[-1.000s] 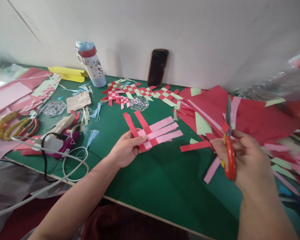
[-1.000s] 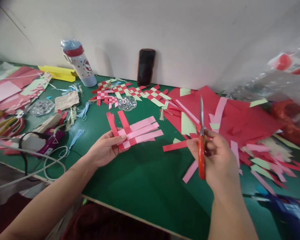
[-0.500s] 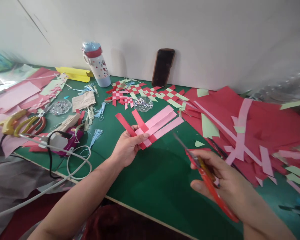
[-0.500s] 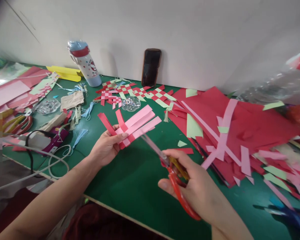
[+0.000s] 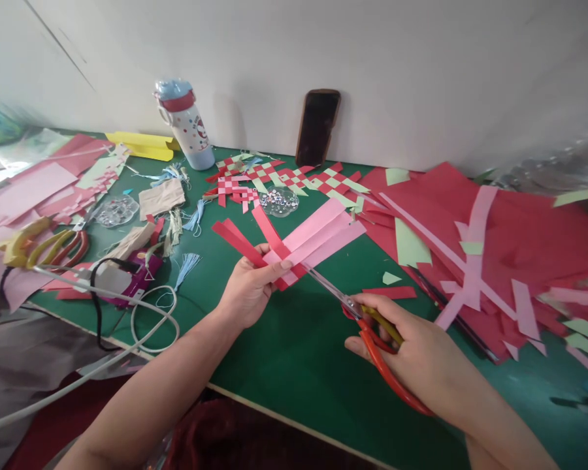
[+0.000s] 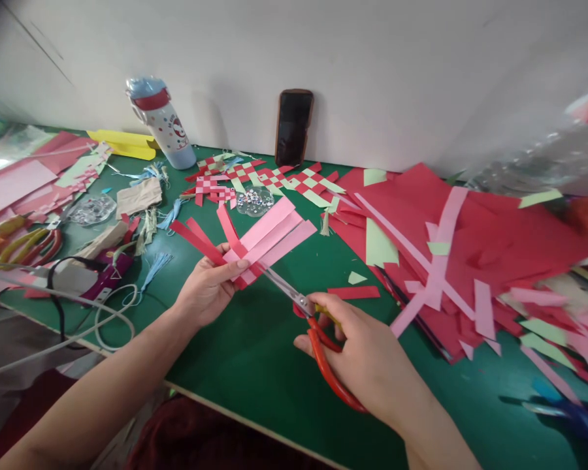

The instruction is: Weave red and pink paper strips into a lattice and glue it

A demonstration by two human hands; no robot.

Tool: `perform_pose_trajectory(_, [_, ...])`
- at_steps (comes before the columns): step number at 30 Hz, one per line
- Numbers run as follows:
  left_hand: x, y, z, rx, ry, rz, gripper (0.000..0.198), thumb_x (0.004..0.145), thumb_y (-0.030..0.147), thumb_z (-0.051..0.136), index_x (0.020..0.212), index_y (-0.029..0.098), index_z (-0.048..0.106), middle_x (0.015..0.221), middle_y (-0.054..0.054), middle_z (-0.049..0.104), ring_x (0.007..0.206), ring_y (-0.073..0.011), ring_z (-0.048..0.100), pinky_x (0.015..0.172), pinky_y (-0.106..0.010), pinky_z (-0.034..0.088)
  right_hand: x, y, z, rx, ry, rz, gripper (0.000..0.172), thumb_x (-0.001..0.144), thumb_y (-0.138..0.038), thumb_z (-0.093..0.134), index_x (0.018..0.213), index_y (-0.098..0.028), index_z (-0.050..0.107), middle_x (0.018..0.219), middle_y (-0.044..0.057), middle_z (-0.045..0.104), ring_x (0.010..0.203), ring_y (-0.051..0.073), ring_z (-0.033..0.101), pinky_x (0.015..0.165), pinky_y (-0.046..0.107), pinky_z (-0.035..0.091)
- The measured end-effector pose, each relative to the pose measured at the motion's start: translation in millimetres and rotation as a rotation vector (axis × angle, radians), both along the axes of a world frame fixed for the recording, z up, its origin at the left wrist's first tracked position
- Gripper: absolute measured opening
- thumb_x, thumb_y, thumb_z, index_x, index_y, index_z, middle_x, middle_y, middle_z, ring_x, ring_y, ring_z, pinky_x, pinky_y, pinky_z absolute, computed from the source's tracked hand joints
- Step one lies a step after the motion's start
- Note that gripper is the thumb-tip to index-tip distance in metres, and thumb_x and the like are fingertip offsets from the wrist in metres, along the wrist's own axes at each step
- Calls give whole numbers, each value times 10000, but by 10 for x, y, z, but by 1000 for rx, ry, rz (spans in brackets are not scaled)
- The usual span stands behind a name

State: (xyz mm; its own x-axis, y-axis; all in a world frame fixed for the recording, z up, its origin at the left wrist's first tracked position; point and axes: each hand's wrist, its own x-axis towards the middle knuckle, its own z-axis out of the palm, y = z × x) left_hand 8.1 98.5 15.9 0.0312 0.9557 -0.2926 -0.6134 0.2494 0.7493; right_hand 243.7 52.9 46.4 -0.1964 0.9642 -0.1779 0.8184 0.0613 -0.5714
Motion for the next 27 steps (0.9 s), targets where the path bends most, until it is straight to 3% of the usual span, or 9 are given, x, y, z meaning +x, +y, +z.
perform_pose_trajectory(4, [17,-15,12,-10,-9,-10,358,653,144,856,895,179,594,770,27,690,643,-102,667,581,-193,539,-18,12,-1,-4,2,5,436,735,-576,704,1065,-297,645,707,-46,707,517,130,606,502,216,485])
perform_pose_trajectory(18, [84,-46,19,-42,-37,-33,331,651,139,858,890,160,630,854,-4,736,736,-116,701,705,-219,575,-78,14,-49,40,18,-7,467,729,-556,718,1108,-291,653,843,-4,755,643,176,686,570,239,533])
perform_pose_trajectory(27, [99,-45,6,-39,-43,-19,325,650,152,862,881,162,634,830,3,726,717,-114,692,712,-230,571,-130,18,-29,-47,39,-15,481,743,-582,681,1124,-292,633,818,-20,755,660,173,703,565,229,539])
